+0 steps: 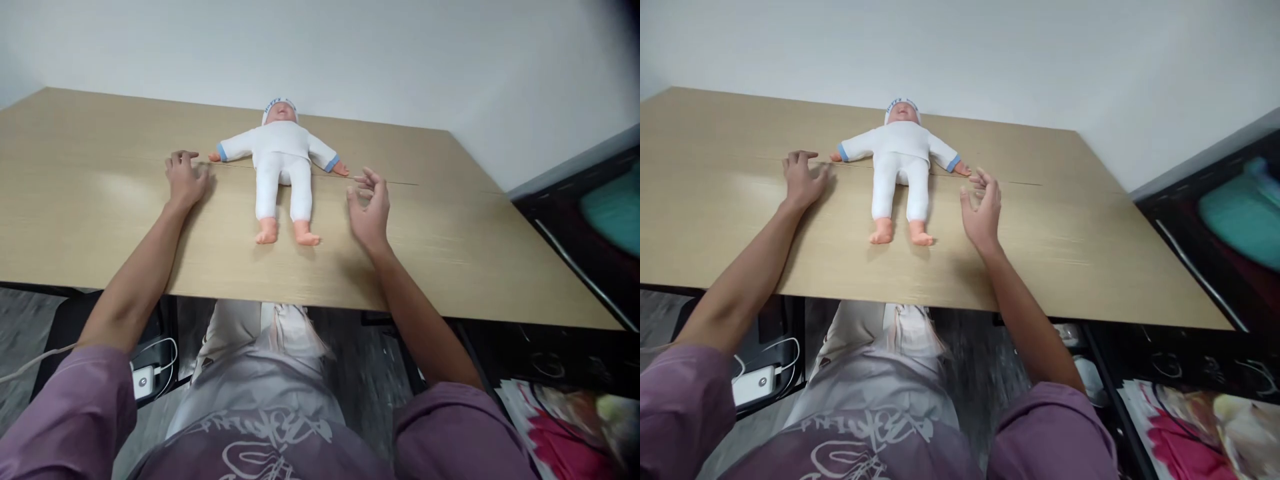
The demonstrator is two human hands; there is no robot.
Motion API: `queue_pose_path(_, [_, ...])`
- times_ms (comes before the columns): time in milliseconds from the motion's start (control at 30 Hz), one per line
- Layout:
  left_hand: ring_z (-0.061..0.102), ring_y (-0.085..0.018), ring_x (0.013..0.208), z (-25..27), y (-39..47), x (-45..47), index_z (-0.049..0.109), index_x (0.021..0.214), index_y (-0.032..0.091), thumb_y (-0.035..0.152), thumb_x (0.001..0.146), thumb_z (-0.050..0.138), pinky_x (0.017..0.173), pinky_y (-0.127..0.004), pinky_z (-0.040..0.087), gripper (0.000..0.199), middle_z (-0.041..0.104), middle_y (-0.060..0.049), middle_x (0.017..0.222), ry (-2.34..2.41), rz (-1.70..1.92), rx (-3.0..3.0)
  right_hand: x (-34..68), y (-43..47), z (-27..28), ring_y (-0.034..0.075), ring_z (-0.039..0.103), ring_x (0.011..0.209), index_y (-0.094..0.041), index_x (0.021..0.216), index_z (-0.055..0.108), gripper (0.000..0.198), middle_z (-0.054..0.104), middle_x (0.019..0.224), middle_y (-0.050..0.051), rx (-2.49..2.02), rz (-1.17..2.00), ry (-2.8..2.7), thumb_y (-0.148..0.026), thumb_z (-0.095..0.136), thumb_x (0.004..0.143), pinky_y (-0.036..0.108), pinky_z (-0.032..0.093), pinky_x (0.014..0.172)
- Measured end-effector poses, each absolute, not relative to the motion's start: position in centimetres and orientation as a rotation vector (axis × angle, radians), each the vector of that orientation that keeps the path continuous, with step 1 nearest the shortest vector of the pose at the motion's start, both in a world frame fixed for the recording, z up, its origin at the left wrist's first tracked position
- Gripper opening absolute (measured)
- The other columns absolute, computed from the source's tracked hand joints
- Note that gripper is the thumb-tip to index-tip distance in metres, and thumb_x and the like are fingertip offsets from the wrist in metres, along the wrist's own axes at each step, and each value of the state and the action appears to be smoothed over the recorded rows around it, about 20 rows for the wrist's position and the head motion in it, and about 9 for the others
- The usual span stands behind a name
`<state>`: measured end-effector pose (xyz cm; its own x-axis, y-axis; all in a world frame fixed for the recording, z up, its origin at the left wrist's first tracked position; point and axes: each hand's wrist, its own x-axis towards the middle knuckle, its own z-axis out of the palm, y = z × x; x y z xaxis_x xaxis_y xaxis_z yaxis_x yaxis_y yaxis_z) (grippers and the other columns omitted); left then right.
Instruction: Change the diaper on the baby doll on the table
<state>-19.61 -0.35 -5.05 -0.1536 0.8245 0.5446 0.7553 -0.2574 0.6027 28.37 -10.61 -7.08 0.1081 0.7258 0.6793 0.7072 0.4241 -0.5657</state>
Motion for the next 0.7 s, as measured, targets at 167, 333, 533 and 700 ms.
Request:
queue_pose_path(167, [0.066,-0.029,0.128,-3.7,-18.0,-12.6,0.068,0.138,0.024,0.053,0.117,0.061,0.108,-0.047,0.054,0.037,0.071,-0.014,0.144,1.441,1.752,2.098,25.6,-28.5,-11.0,0.034,0.078,0.108,-0.033,0.129,0.073,0.034,0.081,0.115,0.010,-1.047,-0.094,-1.622,-0.059,0.061,0.110,0.062,0.060,0.106])
queue_pose_path(333, [0.061,-0.025,0.074,-12.0,-37.0,-9.3,0.073,0.087,0.029,0.079,0.091,0.079,0.080,-0.045,0.052,0.050,0.071,-0.004,0.080,0.936,0.944,2.209,26.8,-38.4,-19.7,0.032,0.073,0.096,-0.029,0.097,0.077,0.051,0.080,0.095,0.010,-1.347,0.647,-1.720,-0.080,0.070,0.095,0.056,0.059,0.101])
queue_pose_path(533, [0.076,-0.034,0.098,-19.3,-36.6,-6.6,0.076,0.100,0.024,0.075,0.107,0.053,0.091,-0.044,0.056,0.056,0.084,-0.014,0.103,1.487,0.578,1.586,24.4,-37.1,-24.1,0.027,0.072,0.095,-0.023,0.121,0.071,0.080,0.077,0.101,0.008,-1.652,1.051,-1.385,-0.096,0.050,0.098,0.042,0.060,0.088])
queue_pose_path(700, [0.078,-0.036,0.102,-19.1,-31.8,-2.7,0.076,0.088,0.020,0.086,0.073,0.088,0.090,-0.039,0.058,0.069,0.084,-0.011,0.094,1.449,0.453,1.284,21.5,-34.6,-23.6,0.027,0.074,0.100,-0.022,0.111,0.074,0.089,0.080,0.102,0.006,-1.608,1.411,-1.280,-0.100,0.082,0.069,0.040,0.061,0.091])
